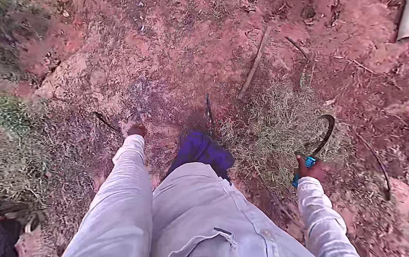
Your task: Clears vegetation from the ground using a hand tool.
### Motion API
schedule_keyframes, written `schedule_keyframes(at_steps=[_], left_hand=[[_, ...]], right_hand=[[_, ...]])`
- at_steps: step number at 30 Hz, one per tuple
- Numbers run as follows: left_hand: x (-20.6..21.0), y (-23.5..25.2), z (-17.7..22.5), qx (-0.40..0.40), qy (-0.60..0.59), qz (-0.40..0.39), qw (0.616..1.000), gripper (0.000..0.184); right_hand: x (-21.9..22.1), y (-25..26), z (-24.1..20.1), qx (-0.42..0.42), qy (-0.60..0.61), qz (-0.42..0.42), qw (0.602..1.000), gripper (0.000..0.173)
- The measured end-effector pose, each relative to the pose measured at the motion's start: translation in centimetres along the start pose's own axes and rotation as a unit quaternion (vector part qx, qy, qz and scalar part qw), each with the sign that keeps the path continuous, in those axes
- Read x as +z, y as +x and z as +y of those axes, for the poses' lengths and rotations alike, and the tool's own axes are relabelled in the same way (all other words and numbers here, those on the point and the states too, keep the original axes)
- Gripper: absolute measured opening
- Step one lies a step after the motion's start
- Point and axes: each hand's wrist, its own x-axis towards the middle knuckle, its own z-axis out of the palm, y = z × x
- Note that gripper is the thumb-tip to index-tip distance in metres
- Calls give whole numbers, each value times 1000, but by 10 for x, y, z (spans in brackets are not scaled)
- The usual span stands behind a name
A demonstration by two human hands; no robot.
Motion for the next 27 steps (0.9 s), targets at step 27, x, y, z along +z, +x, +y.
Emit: schedule_keyframes(at_steps=[27], left_hand=[[-53,-49,-444,-29,150,-404,902,68]], right_hand=[[566,-409,-91,-280,-662,-434,544,60]])
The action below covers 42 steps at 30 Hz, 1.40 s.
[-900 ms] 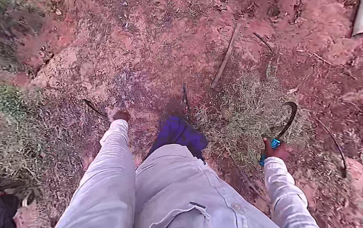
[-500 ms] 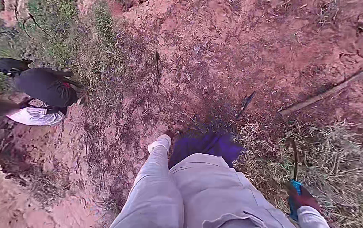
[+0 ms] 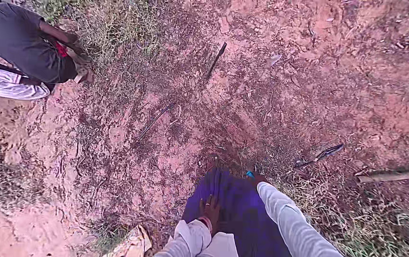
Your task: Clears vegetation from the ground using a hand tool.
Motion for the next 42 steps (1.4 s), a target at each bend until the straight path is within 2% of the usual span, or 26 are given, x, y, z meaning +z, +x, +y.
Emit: schedule_keyframes(at_steps=[2,5,7,10,13,15,18,20,22,25,26,28,30,33,35,38,40,42], left_hand=[[16,5,-21,1,-43,14,999,60],[38,9,-53,1,-114,91,989,47],[51,14,-72,-14,-127,105,986,43],[70,15,-86,-21,-147,137,979,40],[84,21,-82,5,-136,169,976,37],[92,20,-74,1,-115,153,981,36],[105,19,-62,-10,-72,106,992,37],[118,24,-61,-4,-40,105,994,38],[128,25,-60,4,-12,113,994,37],[138,26,-60,10,6,132,991,35],[140,25,-60,9,7,137,990,35],[145,24,-57,5,6,132,991,34],[145,28,-53,-10,13,102,995,36],[134,30,-43,-46,45,29,998,41],[116,28,-43,-57,47,1,997,43],[96,28,-55,-40,2,24,999,40],[84,26,-64,-36,-22,32,999,39],[72,23,-76,-30,-47,45,997,37]], right_hand=[[-21,47,-71,-41,-57,-27,997,57],[-49,107,-153,-84,-98,-24,991,53],[-50,156,-173,-107,-80,-12,991,51],[-19,216,-151,-130,-17,-25,991,54],[20,243,-78,-132,40,-55,989,55],[48,242,-11,-103,57,-68,991,56],[89,216,128,-6,127,-42,991,55],[108,186,227,100,159,-12,982,56],[132,151,327,223,215,45,950,54],[170,95,451,393,301,139,858,54],[180,74,471,425,331,169,825,56],[196,40,481,436,390,241,774,57],[201,27,456,412,410,282,763,56],[193,33,370,328,387,257,823,56],[185,48,283,244,360,194,879,56],[163,78,139,65,310,76,945,55],[140,108,41,-35,241,-41,969,56],[125,145,-52,-107,167,-108,974,57]])
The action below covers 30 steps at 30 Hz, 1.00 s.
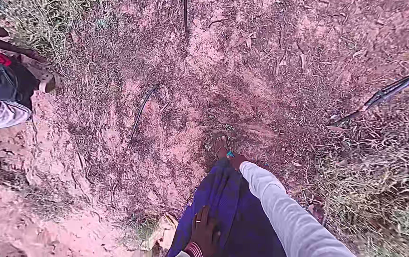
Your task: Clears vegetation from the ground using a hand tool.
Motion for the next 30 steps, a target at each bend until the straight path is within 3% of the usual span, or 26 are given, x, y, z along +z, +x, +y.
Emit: schedule_keyframes(at_steps=[2,4,7,10,13,16,17,19,21,22,23,26,28,30], left_hand=[[-5,-1,-14,27,-35,52,998,34],[-8,2,-28,44,-59,96,993,31],[-15,1,-44,34,-93,91,991,31],[-18,4,-46,39,-103,77,991,32],[-28,7,-41,30,-83,31,996,34],[-35,9,-39,29,-60,18,998,34],[-37,10,-38,27,-55,16,998,34],[-39,10,-34,26,-43,22,998,33],[-42,10,-25,13,-38,12,999,34],[-43,11,-21,7,-36,8,999,35],[-43,13,-18,5,-37,12,999,35],[-42,20,-15,-4,-53,43,998,35],[-29,27,-12,25,-58,90,994,33],[-19,30,-8,53,-57,125,989,30]], right_hand=[[8,57,-54,-42,-85,-20,995,57],[5,102,-78,-59,-156,-13,986,58],[-28,92,-70,4,-128,-17,992,57],[-70,64,31,74,-15,50,996,55],[-100,4,154,224,29,146,963,58],[-115,-68,270,400,117,317,852,52],[-119,-99,298,422,152,373,812,50],[-122,-156,328,429,228,482,730,53],[-129,-189,328,455,273,537,656,62],[-134,-193,330,464,258,533,659,63],[-138,-190,329,453,236,516,688,64],[-117,-163,290,359,139,417,824,60],[-99,-140,274,308,75,303,899,60],[-90,-99,281,276,20,180,944,61]])
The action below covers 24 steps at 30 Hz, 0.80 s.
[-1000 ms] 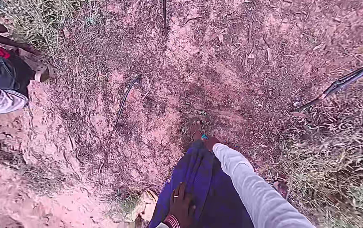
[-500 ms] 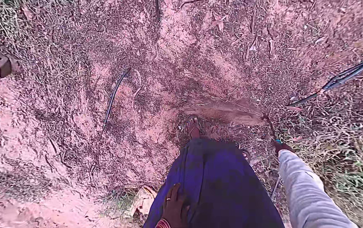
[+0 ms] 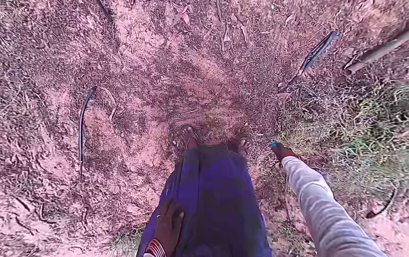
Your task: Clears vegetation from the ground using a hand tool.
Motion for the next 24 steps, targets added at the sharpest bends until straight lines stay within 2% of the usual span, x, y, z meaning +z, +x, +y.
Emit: schedule_keyframes(at_steps=[2,4,6,8,10,14,16,17,19,22,24], left_hand=[[7,0,7,17,-7,31,999,27],[16,6,15,29,-5,64,998,26],[34,10,22,24,-10,92,995,27],[56,11,24,28,-8,123,992,29],[80,14,35,16,-19,116,993,28],[127,12,61,14,-22,131,991,29],[145,17,80,18,-31,133,990,29],[151,17,90,14,-38,129,991,28],[162,12,107,19,-48,130,990,28],[168,14,127,78,-47,159,983,28],[169,7,136,114,-52,180,976,28]], right_hand=[[18,33,0,-19,-70,-65,995,61],[15,57,13,-21,-102,-90,990,57],[-4,80,45,-3,-99,-90,991,55],[-22,93,100,37,-82,-74,993,57],[-54,97,173,117,-23,4,993,56],[-105,112,323,242,108,164,950,59],[-119,121,358,268,166,216,924,60],[-120,120,361,272,185,227,917,59],[-111,103,337,266,209,227,913,58],[-77,69,280,207,172,179,946,59],[-40,56,258,165,142,130,967,60]])
